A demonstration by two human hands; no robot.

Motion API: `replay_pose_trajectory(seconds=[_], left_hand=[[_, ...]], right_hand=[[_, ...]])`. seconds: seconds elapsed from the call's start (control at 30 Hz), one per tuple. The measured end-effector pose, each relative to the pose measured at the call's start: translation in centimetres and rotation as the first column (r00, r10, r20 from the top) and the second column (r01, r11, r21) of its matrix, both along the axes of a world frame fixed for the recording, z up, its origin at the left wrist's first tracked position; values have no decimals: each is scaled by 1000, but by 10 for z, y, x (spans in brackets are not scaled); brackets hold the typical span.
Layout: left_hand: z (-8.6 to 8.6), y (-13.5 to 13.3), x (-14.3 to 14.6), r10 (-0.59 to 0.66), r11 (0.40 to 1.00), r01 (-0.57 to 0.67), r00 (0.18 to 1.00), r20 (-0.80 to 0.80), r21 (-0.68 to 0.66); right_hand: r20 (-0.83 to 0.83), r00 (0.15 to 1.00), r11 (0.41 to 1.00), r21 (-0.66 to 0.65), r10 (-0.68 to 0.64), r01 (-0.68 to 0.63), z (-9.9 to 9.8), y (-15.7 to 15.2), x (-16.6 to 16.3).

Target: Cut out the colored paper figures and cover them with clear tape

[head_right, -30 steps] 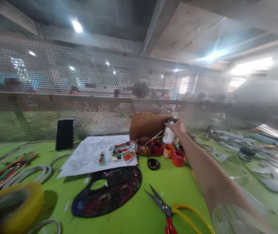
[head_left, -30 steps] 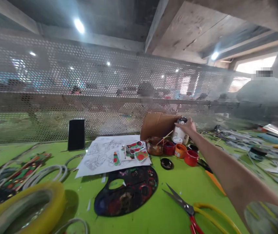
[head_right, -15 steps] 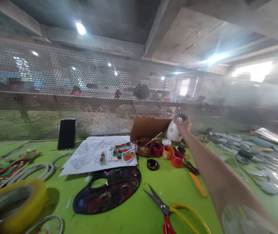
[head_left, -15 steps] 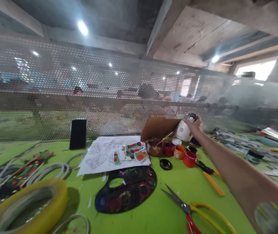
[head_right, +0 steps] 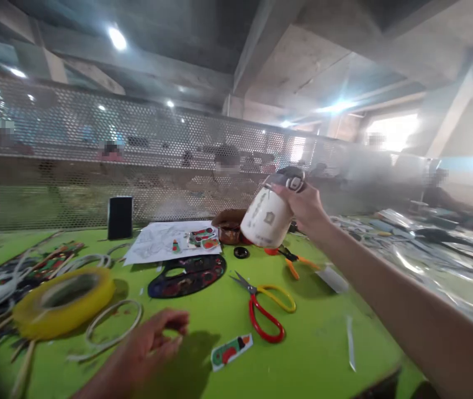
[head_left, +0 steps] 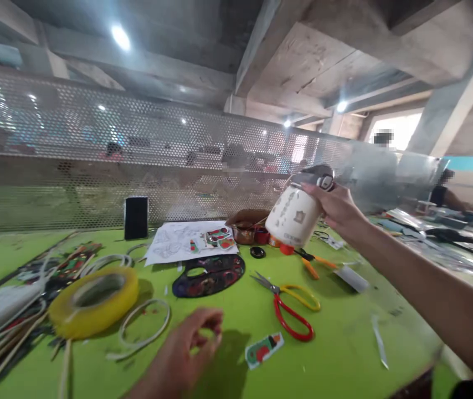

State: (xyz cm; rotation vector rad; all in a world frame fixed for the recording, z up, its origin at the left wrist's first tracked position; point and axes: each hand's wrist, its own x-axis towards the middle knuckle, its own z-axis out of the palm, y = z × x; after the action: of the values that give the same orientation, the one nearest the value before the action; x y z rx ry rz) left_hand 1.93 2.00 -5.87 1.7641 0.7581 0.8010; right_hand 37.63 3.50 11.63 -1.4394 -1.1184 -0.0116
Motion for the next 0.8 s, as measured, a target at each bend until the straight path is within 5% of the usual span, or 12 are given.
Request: replay_pose_trajectory(seconds=[0.07, 0.13, 0.23, 0.33, 0.43, 0.67, 0.8], left_hand=[[26, -6, 2, -28, 993, 41, 994, 110, -111], [49, -25, 4, -24, 962, 96, 962, 272, -255], [61, -70, 8, -23, 883, 274, 835, 549, -380], [40, -115, 13, 140, 865, 307, 613, 778, -397], [8, -146, 16, 269, 820, 348, 465, 843, -454], [-30, -169, 16, 341, 835, 315, 347, 874, -451], [-33, -169, 14, 369, 836, 272, 366, 854, -477]], right_hand=[[-82, 986, 989, -25, 144, -146, -6, -37, -38], [-322, 870, 925, 58, 373, -375, -12, -69, -77], [-463, 704, 837, 191, 538, -513, -24, -105, -130], [-496, 637, 798, 242, 590, -551, -42, -134, -170], [-433, 679, 797, 196, 593, -571, -60, -161, -197], [-299, 709, 757, 79, 638, -648, -76, -194, -218], [-294, 774, 823, 102, 561, -558, -88, -191, -226]])
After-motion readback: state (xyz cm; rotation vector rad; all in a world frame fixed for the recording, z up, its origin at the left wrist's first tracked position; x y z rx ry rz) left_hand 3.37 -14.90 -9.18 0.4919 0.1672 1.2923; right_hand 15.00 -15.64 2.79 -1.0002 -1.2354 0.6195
